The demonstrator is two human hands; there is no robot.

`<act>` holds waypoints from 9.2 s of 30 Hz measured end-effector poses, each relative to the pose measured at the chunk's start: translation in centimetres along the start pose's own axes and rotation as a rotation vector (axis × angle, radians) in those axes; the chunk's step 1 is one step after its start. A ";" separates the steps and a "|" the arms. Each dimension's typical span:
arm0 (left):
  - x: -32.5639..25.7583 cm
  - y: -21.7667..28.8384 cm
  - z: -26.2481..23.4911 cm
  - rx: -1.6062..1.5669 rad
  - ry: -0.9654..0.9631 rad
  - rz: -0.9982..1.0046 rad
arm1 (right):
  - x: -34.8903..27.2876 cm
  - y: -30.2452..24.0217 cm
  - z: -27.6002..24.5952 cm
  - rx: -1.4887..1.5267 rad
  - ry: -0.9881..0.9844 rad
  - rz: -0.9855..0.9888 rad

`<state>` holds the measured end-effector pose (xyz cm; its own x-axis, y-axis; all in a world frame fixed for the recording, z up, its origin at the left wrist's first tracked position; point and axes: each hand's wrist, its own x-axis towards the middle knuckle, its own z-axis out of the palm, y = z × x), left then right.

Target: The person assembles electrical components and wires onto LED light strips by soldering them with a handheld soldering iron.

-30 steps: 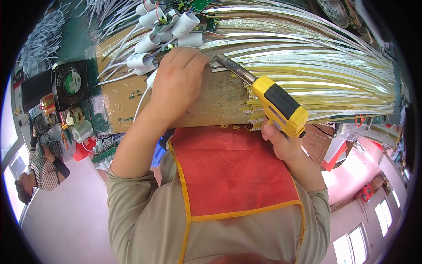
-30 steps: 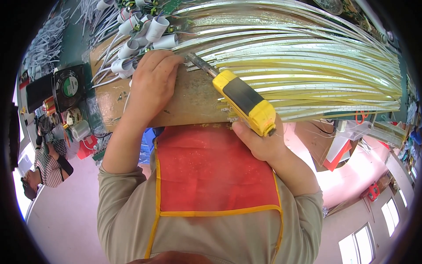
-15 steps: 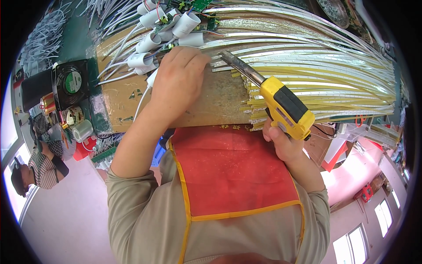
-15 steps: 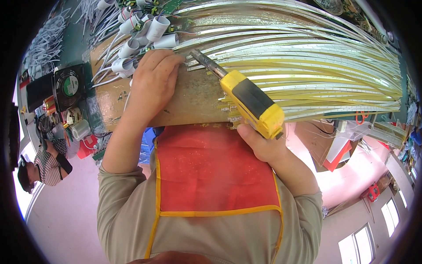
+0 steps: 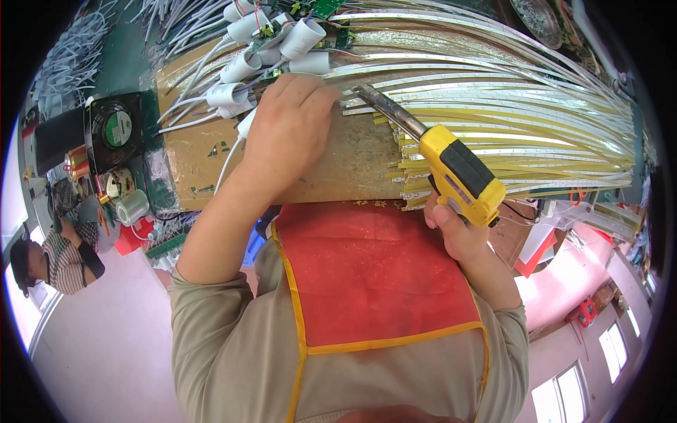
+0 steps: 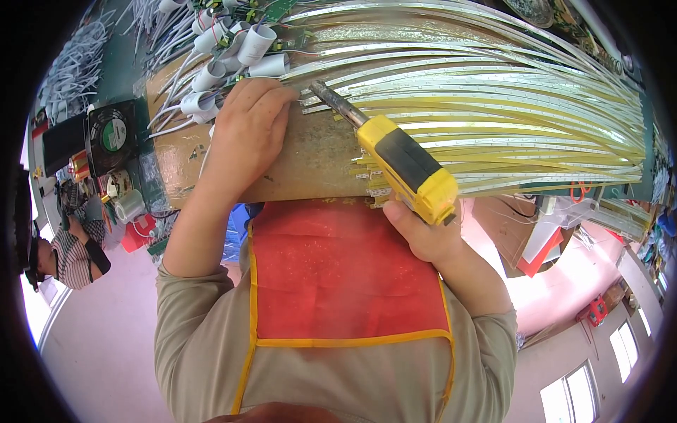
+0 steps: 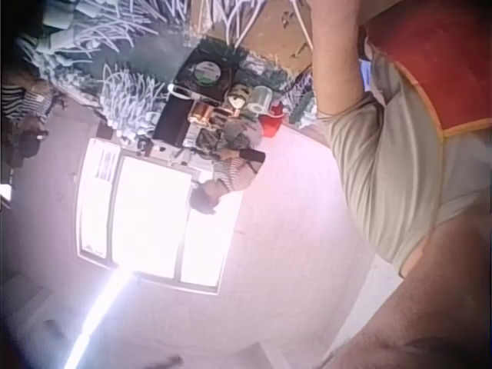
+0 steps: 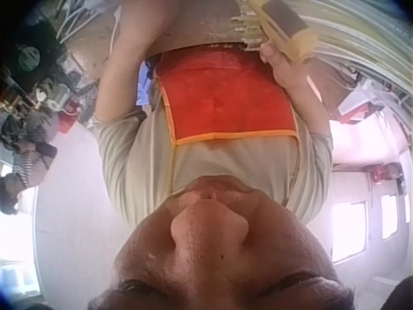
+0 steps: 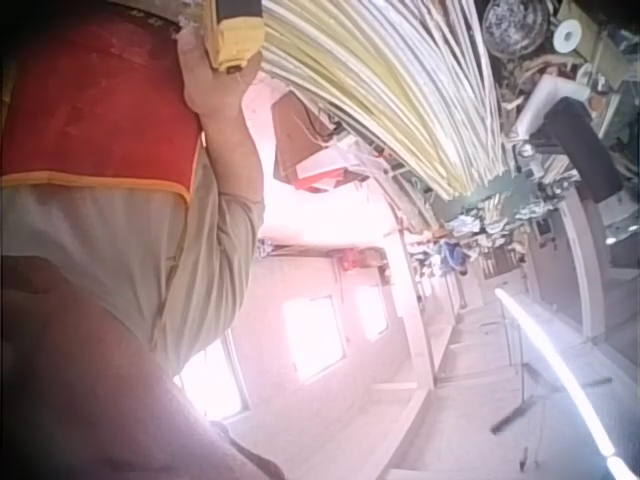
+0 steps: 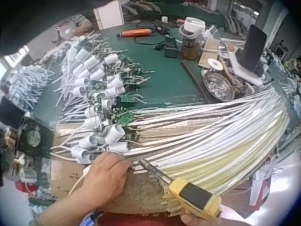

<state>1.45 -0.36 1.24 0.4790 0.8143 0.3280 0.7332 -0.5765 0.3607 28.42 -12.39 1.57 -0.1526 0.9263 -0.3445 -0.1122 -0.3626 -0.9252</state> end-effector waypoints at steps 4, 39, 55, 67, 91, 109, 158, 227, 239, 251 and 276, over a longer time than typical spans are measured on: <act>-0.1 -0.1 0.2 -0.008 0.005 0.002 | 0.0 -0.1 0.0 -0.006 0.007 0.006; 1.1 1.1 0.5 0.063 -0.004 -0.183 | 0.3 0.0 0.0 -0.070 -0.011 0.009; 1.3 1.3 0.2 0.058 -0.031 -0.196 | 0.2 0.1 0.4 0.018 -0.016 -0.014; 1.4 1.5 0.1 0.060 -0.020 -0.198 | -0.3 -0.4 -0.5 0.012 -0.025 -0.060; 1.0 1.7 0.3 0.096 -0.014 -0.168 | -0.5 -0.8 -0.9 0.205 0.033 -0.151; -5.4 0.2 -4.2 0.262 0.007 -0.264 | 0.1 -1.1 -1.0 0.237 0.057 -0.201; 7.1 -8.5 -9.8 0.282 0.105 0.036 | 0.6 -1.3 -1.2 0.224 0.053 -0.226; -1.3 2.9 -1.4 0.000 -0.198 -0.100 | -0.1 -1.0 0.0 0.166 0.036 -0.149; -2.2 1.0 -3.6 -0.154 -0.187 -0.081 | -0.5 -0.5 -0.2 0.147 0.011 -0.065; -2.6 0.3 -1.4 -0.096 -0.031 -0.050 | -0.6 0.2 -0.3 0.043 -0.040 -0.058; -1.4 0.1 -1.0 -0.001 0.038 -0.117 | 0.1 -0.2 1.0 -0.070 -0.067 0.020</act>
<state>0.40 -1.61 1.74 0.3718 0.8727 0.3166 0.7822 -0.4782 0.3994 27.43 -12.37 1.90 -0.2196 0.9092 -0.3538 -0.0400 -0.3708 -0.9279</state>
